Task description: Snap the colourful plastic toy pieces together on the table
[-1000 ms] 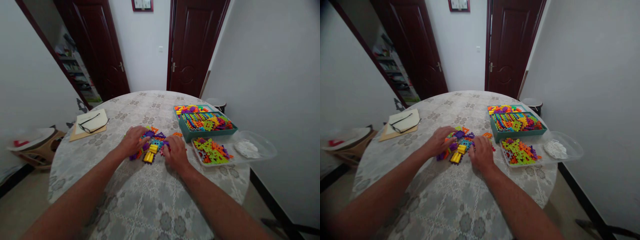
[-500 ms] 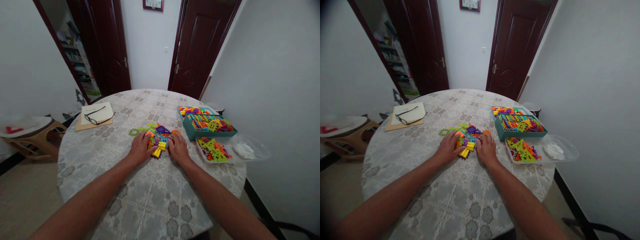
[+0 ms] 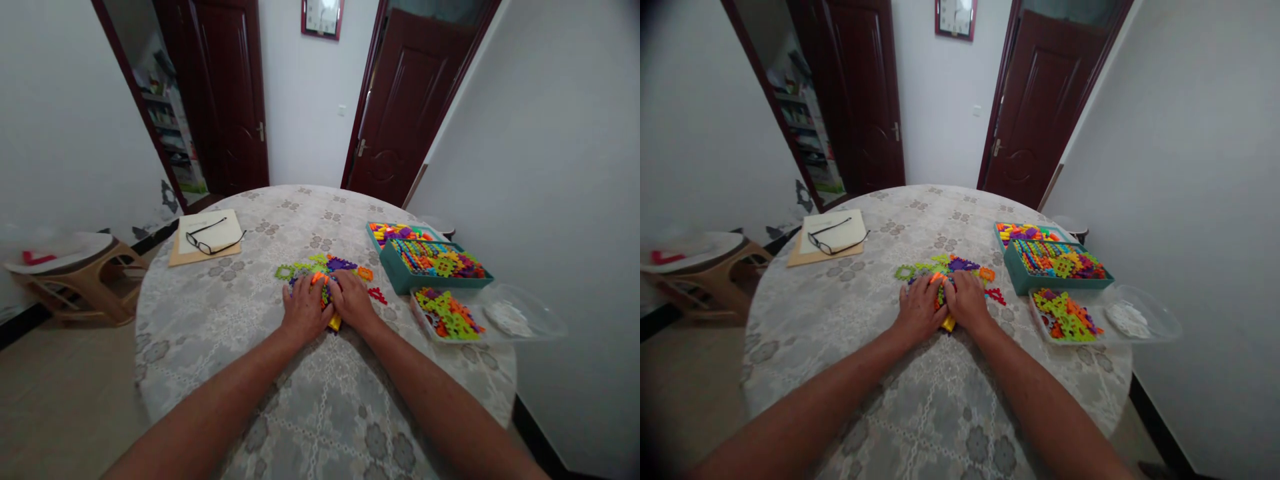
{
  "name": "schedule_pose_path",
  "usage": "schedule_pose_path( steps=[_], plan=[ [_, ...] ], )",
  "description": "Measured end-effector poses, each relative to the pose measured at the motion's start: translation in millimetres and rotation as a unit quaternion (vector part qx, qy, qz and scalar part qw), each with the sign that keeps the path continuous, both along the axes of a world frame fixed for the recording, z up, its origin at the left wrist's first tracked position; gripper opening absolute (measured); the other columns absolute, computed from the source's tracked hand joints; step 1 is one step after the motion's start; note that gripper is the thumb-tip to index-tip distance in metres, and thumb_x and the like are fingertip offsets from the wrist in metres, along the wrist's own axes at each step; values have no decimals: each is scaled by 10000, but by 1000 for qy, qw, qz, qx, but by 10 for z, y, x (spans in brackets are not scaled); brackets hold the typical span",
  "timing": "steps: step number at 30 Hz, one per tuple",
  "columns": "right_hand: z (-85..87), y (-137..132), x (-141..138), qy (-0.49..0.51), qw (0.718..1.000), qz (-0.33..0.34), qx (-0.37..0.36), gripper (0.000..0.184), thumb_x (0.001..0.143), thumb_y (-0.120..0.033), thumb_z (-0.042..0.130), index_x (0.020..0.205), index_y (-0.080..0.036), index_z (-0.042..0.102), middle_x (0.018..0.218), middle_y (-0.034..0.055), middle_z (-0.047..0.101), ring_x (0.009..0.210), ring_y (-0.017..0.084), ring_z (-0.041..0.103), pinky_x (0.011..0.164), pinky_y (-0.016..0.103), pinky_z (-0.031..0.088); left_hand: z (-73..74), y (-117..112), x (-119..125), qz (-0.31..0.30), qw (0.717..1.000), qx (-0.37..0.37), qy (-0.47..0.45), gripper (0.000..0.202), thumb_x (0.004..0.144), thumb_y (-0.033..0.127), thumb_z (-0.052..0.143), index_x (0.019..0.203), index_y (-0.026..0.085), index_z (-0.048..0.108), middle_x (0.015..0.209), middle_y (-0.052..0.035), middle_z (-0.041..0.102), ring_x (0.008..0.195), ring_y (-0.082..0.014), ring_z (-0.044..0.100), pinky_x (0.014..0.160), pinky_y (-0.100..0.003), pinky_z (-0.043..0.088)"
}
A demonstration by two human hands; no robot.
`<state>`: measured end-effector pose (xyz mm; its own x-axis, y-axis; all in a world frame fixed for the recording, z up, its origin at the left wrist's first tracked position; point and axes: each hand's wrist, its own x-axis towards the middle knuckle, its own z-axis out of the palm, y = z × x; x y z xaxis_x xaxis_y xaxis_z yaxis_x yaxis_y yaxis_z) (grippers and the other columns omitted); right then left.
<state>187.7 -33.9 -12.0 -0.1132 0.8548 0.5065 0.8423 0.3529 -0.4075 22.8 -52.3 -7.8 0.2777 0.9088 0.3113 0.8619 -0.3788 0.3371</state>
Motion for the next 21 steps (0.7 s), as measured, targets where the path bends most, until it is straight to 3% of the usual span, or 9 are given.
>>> schedule_pose_path(
  steps=[6,14,18,21],
  plan=[
    [-53,67,-5,5,1000,-18,22,363,1064,-350,483,1337,-194,664,1351,138,704,1286,289,610,1161,481,397,-49,-56,-79,-23,999,21,-18,620,986,458,610,1556,261,466,1655,-179,445,1547,-397,373,1256,-702,246],
    [55,146,432,224,968,-109,1,484,1067,-428,362,1302,-161,690,1317,140,733,1241,264,663,1106,420,496,-95,136,-352,-58,998,16,-21,787,887,515,733,1564,228,454,1648,-180,441,1544,-385,376,1280,-584,292],
    [165,-10,699,179,979,-92,-20,454,1040,-412,394,1200,-165,739,1212,134,765,1157,279,694,1050,428,523,-23,137,-383,-79,997,-4,4,960,803,633,808,1585,215,441,1670,-194,404,1557,-409,351,1280,-587,292],
    [101,-209,856,85,995,-43,-33,437,1038,-410,427,1274,-184,718,1286,140,735,1229,279,662,1121,446,485,18,64,-329,-97,995,-17,25,1149,685,703,873,1625,252,391,1718,-194,329,1588,-457,274,1271,-645,265]
  ],
)
